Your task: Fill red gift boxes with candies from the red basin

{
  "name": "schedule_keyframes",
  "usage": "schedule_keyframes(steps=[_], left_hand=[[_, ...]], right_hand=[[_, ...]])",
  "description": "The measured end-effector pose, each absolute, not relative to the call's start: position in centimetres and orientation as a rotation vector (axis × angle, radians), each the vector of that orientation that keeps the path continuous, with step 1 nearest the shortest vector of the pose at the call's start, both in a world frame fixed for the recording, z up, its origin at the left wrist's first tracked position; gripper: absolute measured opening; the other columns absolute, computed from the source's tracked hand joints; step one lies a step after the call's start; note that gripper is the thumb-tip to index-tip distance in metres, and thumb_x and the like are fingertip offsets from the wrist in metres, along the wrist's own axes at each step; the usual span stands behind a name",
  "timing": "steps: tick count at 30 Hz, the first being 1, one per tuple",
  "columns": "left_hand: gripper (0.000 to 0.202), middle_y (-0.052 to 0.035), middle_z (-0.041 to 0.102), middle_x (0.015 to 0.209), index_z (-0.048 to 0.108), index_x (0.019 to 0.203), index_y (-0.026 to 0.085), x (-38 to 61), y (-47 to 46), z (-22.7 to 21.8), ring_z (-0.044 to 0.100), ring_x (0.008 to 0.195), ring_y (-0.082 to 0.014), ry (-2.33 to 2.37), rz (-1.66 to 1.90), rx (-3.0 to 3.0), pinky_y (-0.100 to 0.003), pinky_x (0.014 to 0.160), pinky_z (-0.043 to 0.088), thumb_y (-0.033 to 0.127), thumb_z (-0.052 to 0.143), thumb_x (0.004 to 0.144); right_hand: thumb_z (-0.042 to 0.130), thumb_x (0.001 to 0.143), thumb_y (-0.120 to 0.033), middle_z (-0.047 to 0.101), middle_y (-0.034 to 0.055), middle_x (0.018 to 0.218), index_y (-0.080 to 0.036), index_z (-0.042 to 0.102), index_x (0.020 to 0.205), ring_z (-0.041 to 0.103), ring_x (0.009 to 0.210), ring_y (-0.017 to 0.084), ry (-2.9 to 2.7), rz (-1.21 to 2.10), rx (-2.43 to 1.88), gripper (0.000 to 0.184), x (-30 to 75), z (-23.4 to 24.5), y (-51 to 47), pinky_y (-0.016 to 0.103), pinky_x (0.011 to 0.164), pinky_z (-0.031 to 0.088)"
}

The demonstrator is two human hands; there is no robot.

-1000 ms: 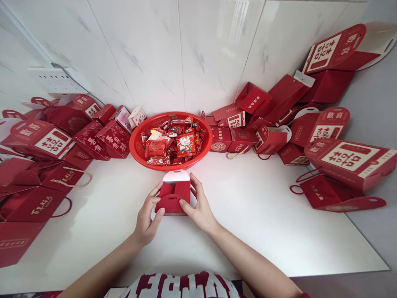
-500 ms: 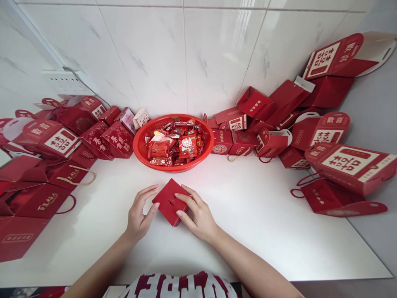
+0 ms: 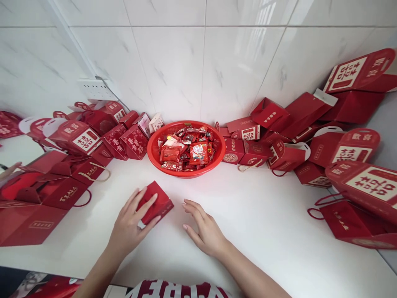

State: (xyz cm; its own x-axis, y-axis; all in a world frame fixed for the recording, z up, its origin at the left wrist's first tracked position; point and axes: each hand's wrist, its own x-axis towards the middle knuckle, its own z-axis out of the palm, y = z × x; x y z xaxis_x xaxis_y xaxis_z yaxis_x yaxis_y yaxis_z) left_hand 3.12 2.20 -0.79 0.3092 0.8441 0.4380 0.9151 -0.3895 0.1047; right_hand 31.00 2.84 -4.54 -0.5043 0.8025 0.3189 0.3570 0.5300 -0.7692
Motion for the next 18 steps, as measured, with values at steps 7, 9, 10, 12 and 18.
schedule_keyframes(steps=[7,9,10,12,18], left_hand=[[0.052,-0.0013,0.006,0.167,0.057,0.138,0.037,-4.5,2.8,-0.2,0.018,0.15,-0.0467,-2.178,-0.785,-2.023,-0.066,0.115,0.035,0.045,0.065,0.087],[0.052,-0.0037,0.012,0.165,0.058,0.138,0.037,-6.1,2.6,-0.1,0.025,0.149,-0.0443,-2.265,-0.784,-2.048,-0.063,0.113,0.041,0.05,0.063,0.088],[0.051,-0.0052,0.019,0.162,0.059,0.137,0.037,-6.6,2.4,-0.1,0.03,0.147,-0.0426,-2.272,-0.79,-2.064,-0.061,0.112,0.042,0.052,0.062,0.088],[0.05,-0.0075,0.034,0.152,0.062,0.133,0.038,-7.3,2.1,0.4,0.04,0.141,-0.0396,-2.25,-0.845,-2.058,-0.059,0.111,0.044,0.055,0.063,0.086],[0.06,-0.0048,0.05,0.138,0.056,0.138,0.036,-13.0,1.9,6.2,0.05,0.131,-0.035,-2.041,-1.097,-1.731,-0.056,0.116,0.037,0.057,0.066,0.082]], right_hand=[[0.046,0.1,-0.02,0.047,0.014,0.143,-0.028,0.03,0.148,0.065,0.108,0.019,-2.1,0.799,-0.97,0.052,31.3,-4.9,3.2,0.039,0.094,0.058],[0.046,0.1,-0.019,0.048,0.0137,0.142,-0.029,0.03,0.148,0.065,0.106,0.018,-2.111,0.798,-0.973,0.052,31.3,-5.0,3.1,0.039,0.093,0.058],[0.046,0.1,-0.019,0.048,0.0135,0.142,-0.029,0.029,0.149,0.066,0.106,0.018,-2.116,0.801,-0.975,0.053,31.3,-5.1,3.1,0.039,0.093,0.058],[0.046,0.1,-0.019,0.048,0.0131,0.142,-0.029,0.029,0.149,0.065,0.106,0.018,-2.123,0.813,-0.981,0.053,31.3,-5.2,3.0,0.039,0.092,0.058],[0.043,0.1,-0.019,0.048,0.0126,0.14,-0.03,0.027,0.15,0.065,0.106,0.019,-2.124,0.848,-0.993,0.054,31.2,-5.4,2.9,0.037,0.09,0.059]])
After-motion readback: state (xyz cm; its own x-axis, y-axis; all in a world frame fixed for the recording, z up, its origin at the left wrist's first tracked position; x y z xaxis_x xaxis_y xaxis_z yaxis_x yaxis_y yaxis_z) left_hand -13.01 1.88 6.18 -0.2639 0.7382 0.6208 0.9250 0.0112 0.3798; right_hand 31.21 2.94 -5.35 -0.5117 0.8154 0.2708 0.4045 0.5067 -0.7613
